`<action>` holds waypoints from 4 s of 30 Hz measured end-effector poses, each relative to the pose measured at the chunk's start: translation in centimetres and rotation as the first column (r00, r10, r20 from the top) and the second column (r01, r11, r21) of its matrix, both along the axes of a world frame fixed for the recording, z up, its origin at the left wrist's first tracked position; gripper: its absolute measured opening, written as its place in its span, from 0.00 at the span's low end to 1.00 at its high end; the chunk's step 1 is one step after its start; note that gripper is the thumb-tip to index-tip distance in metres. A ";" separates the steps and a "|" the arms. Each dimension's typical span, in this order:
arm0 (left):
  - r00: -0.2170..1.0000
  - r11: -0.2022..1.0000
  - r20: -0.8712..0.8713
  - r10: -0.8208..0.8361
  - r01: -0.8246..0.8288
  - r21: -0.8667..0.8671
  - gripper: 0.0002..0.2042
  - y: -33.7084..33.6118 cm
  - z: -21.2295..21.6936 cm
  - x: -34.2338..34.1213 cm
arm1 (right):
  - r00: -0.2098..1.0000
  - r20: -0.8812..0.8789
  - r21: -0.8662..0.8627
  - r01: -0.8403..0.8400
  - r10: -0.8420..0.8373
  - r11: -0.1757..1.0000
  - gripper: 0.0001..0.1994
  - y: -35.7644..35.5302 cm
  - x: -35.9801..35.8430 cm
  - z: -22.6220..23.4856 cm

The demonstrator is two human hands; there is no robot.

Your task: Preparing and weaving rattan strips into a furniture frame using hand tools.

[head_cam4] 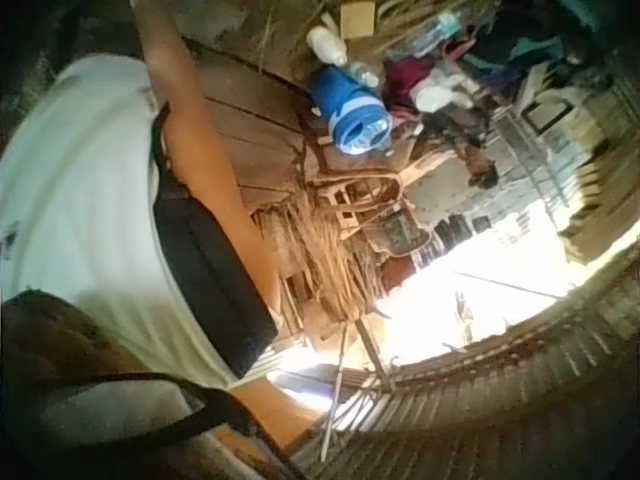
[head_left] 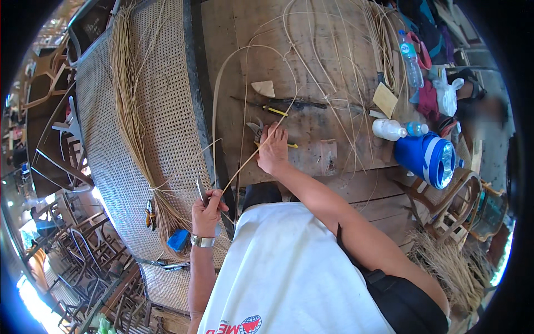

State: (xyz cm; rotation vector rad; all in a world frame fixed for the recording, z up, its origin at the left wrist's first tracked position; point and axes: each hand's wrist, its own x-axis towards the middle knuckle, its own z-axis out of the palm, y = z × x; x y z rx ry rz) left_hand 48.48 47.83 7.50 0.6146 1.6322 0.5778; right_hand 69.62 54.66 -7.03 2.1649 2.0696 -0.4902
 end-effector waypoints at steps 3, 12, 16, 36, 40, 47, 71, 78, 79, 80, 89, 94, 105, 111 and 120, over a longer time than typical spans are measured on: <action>0.994 0.999 -0.109 -0.022 0.027 0.045 0.11 -0.1 -1.0 0.1 | 0.983 0.153 -0.060 -0.090 0.099 0.994 0.42 0.4 -0.1 -0.3; 0.945 0.957 -0.310 -0.105 0.181 0.227 0.12 0.0 -3.3 0.3 | 0.557 -0.608 -0.650 0.060 -0.566 0.758 0.30 -9.8 12.1 3.4; 0.974 0.950 -0.202 -0.106 0.159 0.267 0.12 -0.3 -3.8 0.9 | 0.036 -0.717 -0.693 0.068 -0.696 0.718 0.30 -12.2 12.6 7.3; 0.929 0.910 -0.281 -0.241 0.317 0.267 0.08 -4.6 -1.8 2.4 | -0.009 -0.744 -0.620 -0.366 -0.668 0.694 0.21 -0.5 7.7 8.0; 0.904 0.923 -0.340 -0.261 0.337 0.187 0.09 -5.7 -2.0 1.3 | -0.234 -0.691 -0.682 -0.103 -0.684 0.724 0.20 -1.9 6.9 6.4; 0.896 0.920 -0.349 -0.276 0.351 0.176 0.08 -6.3 -2.4 0.9 | -0.010 -0.664 -0.735 -0.173 -0.748 0.655 0.22 -0.7 8.3 3.9; 0.922 0.956 -0.316 -0.223 0.271 0.115 0.08 -5.0 -2.6 -0.1 | -0.094 -0.850 -0.517 0.329 -0.518 0.790 0.17 -1.5 9.0 2.9; 0.932 0.958 -0.286 -0.225 0.265 0.111 0.10 -4.2 -2.7 -0.9 | -0.357 -0.369 -0.926 0.217 -0.858 0.308 0.14 -6.5 13.1 0.8; 0.930 0.957 -0.288 -0.228 0.268 0.108 0.10 -4.2 -2.7 -1.0 | -0.328 -0.382 -0.922 0.196 -0.864 0.334 0.14 -6.3 12.9 0.6; 0.930 0.958 -0.290 -0.226 0.266 0.106 0.10 -4.1 -2.8 -1.1 | -0.298 -0.398 -0.916 0.175 -0.867 0.360 0.14 -5.8 12.8 0.7; 0.928 0.951 -0.274 -0.254 0.291 0.107 0.10 -3.7 -2.7 -1.4 | -0.295 -0.509 -0.860 0.130 -0.809 0.494 0.14 -2.9 11.7 1.1; 0.954 0.970 -0.231 -0.193 0.221 0.102 0.09 -4.6 -3.0 -2.5 | -0.188 -0.616 -0.785 0.223 -0.765 0.578 0.13 -3.9 9.9 1.1; 0.975 0.982 0.198 0.101 -0.067 -0.174 0.10 -3.4 0.9 -4.5 | 0.912 -0.404 0.211 0.167 -0.069 0.963 0.34 -4.7 7.0 2.7; 0.979 0.973 0.019 -0.205 0.206 -0.107 0.09 -3.1 1.3 -5.7 | 0.713 -0.354 0.007 0.649 -0.605 0.761 0.27 1.2 10.1 0.3; 0.681 0.731 -0.499 -0.536 0.670 0.129 0.10 0.7 3.0 -6.4 | 0.661 -0.738 0.304 0.509 -0.139 0.805 0.09 18.3 20.7 20.8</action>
